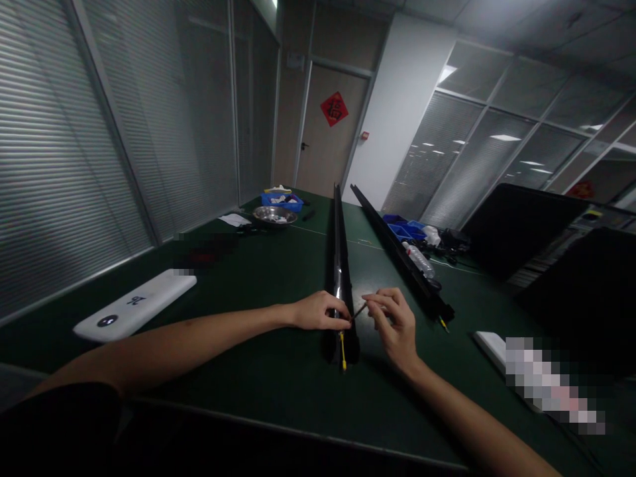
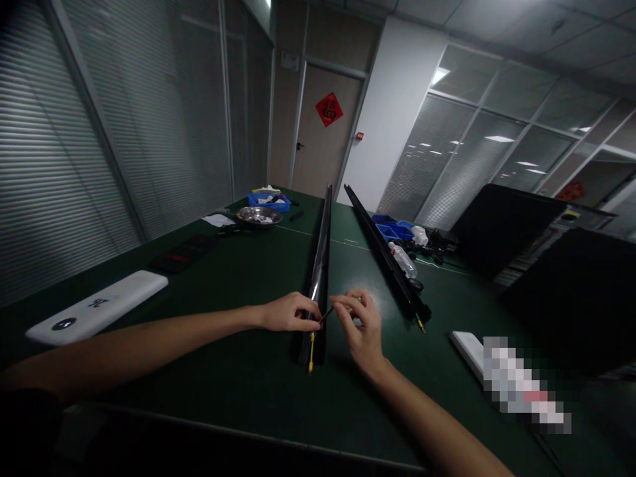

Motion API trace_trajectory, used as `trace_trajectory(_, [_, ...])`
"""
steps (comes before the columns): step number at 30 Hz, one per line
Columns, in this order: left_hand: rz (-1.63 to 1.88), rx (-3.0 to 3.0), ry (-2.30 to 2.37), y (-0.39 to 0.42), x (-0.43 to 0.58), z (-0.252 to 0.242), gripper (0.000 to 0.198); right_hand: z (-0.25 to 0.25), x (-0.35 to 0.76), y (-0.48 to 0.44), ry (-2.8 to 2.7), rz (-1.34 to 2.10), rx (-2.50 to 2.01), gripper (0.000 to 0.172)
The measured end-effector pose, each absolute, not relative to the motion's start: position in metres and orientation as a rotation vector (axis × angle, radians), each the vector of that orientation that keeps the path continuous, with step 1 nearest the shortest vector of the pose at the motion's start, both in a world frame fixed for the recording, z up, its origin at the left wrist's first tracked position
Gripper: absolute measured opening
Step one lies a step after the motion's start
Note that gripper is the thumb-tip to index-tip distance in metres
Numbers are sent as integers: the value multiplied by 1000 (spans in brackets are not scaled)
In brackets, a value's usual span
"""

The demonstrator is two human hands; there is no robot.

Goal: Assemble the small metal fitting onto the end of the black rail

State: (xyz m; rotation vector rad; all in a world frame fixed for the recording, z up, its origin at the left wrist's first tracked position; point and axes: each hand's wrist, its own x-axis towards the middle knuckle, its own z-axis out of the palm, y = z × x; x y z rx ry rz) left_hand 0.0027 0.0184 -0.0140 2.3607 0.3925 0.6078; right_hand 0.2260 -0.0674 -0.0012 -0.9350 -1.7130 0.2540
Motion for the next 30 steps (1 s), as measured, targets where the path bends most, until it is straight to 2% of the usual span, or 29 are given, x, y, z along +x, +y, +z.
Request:
trace_trajectory(4, [596, 2357, 388, 18, 3, -13, 23, -3, 226, -68, -1753, 91, -940, 13])
trace_trajectory(11, [611, 2365, 407, 19, 3, -15, 22, -2, 225, -68, -1795, 101, -934, 12])
trace_trajectory(30, [591, 2351, 405, 17, 3, -12, 22, -1, 222, -69, -1748, 72, -921, 23])
